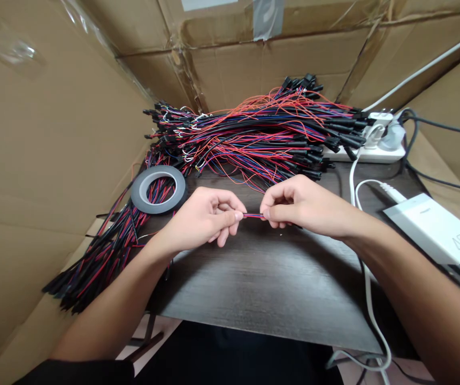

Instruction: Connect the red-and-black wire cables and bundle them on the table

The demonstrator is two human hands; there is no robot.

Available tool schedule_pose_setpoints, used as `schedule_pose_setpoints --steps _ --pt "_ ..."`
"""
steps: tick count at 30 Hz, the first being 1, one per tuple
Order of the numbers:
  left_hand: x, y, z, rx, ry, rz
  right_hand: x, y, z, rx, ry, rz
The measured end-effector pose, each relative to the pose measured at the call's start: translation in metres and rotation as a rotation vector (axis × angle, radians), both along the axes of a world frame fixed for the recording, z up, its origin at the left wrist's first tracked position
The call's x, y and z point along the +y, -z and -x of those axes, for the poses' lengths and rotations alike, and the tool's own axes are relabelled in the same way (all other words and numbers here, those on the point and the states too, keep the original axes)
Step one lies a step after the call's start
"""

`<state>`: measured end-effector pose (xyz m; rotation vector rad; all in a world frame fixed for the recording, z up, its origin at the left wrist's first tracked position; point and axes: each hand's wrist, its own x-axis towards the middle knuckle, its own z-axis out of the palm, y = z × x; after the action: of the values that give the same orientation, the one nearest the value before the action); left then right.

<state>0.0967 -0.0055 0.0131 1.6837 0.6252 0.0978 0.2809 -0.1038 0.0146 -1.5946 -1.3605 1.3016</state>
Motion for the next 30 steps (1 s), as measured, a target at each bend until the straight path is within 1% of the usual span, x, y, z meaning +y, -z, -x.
schedule_pose_setpoints --steps 3,8,14,18,30 --pt "-0.001 0.0 -0.001 0.004 0.017 -0.012 -0.001 0.002 0.002 -0.028 -0.033 -0.017" --pt "-0.003 0.0 -0.003 0.021 0.034 -0.027 0.0 0.004 0.007 -0.087 -0.04 -0.034" --pt "0.0 -0.001 -0.001 0.016 0.052 0.085 -0.001 0.003 0.003 -0.058 -0.057 -0.009" --pt "0.003 -0.004 0.001 0.028 0.044 0.109 -0.002 0.002 -0.001 -0.026 -0.029 -0.008" --pt "0.019 -0.006 0.012 0.031 0.094 0.029 -0.003 0.0 -0.011 0.005 -0.029 0.039"
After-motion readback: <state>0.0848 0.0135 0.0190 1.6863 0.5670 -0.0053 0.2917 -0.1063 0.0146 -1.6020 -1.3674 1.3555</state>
